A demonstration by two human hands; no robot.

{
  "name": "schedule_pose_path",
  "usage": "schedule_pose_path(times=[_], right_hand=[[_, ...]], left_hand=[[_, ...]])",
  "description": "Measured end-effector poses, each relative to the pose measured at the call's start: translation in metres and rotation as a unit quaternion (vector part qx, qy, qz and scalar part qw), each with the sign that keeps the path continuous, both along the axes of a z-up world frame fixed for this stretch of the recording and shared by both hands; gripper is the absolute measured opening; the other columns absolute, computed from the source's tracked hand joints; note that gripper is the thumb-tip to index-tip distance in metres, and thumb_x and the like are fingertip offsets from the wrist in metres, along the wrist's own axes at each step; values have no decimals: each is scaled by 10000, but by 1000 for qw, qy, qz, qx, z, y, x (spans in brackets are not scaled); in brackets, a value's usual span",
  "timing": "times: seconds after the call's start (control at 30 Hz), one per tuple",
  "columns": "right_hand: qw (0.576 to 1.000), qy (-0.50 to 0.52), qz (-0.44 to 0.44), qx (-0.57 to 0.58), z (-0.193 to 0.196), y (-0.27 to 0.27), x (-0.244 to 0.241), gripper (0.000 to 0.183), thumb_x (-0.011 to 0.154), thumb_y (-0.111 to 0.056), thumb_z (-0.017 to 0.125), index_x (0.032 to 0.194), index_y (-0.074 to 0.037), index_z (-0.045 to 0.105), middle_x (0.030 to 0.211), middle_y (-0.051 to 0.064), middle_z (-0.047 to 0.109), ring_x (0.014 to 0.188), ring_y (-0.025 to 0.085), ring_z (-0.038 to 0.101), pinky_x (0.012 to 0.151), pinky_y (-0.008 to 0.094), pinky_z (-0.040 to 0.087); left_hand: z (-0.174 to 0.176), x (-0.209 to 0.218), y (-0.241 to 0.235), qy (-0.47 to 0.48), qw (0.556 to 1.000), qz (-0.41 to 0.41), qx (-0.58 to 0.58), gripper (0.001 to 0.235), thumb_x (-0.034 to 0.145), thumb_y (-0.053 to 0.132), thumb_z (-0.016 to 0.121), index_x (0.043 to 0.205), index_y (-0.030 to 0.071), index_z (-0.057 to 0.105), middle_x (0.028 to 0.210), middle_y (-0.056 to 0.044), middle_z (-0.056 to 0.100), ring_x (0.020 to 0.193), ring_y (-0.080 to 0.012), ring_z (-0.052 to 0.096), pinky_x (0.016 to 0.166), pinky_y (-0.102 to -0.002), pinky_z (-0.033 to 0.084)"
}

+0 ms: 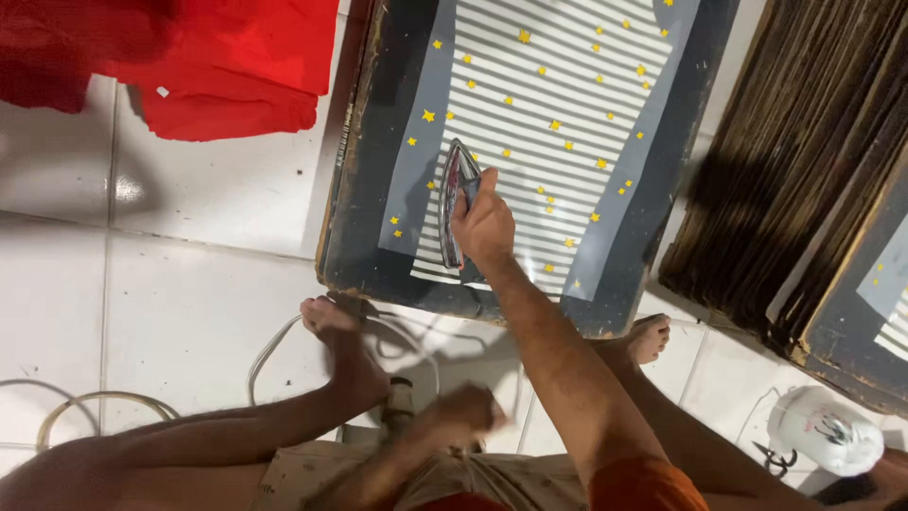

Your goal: The person irons a piece of striped fabric with yellow stars on a flat board using an electric iron. They smooth the fabric with their hands, iron it thoroughly, and then place a clear plastic sheet over it before ironing again.

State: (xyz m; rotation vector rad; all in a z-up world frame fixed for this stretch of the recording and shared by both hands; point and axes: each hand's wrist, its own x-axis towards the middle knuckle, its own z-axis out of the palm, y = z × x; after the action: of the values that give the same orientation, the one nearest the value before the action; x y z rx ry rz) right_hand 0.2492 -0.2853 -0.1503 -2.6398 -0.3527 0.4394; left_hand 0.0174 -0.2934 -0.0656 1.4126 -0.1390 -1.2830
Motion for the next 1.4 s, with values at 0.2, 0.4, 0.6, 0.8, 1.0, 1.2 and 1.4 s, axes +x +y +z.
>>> schedule_pose_path(times=[0.2, 0.4, 0.6, 0.8, 1.0, 1.2, 1.4], right_hand=[[1000, -14, 0, -25, 13, 3, -4, 557, 1053, -285, 501, 1463, 61, 353, 762, 197, 682, 674, 383, 716, 524, 526, 592], [999, 1, -16, -47, 21, 9, -3, 352, 1043, -375, 452, 1243, -86, 452, 705, 161, 664, 656, 396, 724, 544, 554, 600], [995, 41, -43, -82, 33, 12, -3, 332, 1000, -461, 459, 1191, -191, 438, 745, 153, 697, 738, 414, 741, 678, 554, 595], [995, 51, 8, -86, 28, 10, -14, 378, 985, -451, 468, 1230, -167, 427, 692, 174, 692, 710, 470, 722, 690, 596, 582], [993, 7, 37, -115, 21, 9, -15, 356, 975, -403, 506, 1227, -157, 456, 676, 172, 692, 679, 437, 729, 664, 572, 586], [991, 1, 38, -130, 23, 8, -17, 367, 975, -421, 491, 1217, -146, 464, 700, 174, 704, 685, 433, 732, 677, 552, 592], [992, 3, 43, -122, 23, 8, -16, 384, 966, -423, 498, 1228, -144, 467, 697, 176, 708, 688, 444, 730, 686, 564, 590]], left_hand=[[-92, 69, 88, -199, 815, 308, 449, 382, 777, 202, 792, 1130, 67, 737, 1023, -241, 728, 908, -446, 739, 713, -552, 602], [-105, 104, 150, -560, 623, 212, 503, 900, 662, 307, 851, 1477, 181, 490, 1440, -188, 499, 1372, -379, 470, 1152, -556, 368], [-114, 99, 161, -601, 598, 240, 473, 487, 1001, 382, 507, 1454, 212, 558, 1473, -143, 533, 1403, -325, 472, 1169, -547, 343], [-119, 96, 163, -589, 606, 264, 465, 443, 1033, 336, 463, 1448, 218, 566, 1485, -119, 533, 1410, -304, 468, 1187, -530, 319], [-119, 97, 163, -598, 599, 252, 469, 455, 993, 299, 493, 1428, 188, 568, 1514, -125, 513, 1420, -310, 460, 1185, -531, 336], [-117, 96, 161, -596, 597, 236, 482, 455, 987, 312, 512, 1421, 185, 562, 1509, -126, 512, 1414, -315, 465, 1184, -540, 337], [-119, 96, 161, -588, 612, 233, 475, 450, 999, 317, 475, 1421, 185, 559, 1509, -131, 508, 1412, -318, 468, 1173, -544, 341]])
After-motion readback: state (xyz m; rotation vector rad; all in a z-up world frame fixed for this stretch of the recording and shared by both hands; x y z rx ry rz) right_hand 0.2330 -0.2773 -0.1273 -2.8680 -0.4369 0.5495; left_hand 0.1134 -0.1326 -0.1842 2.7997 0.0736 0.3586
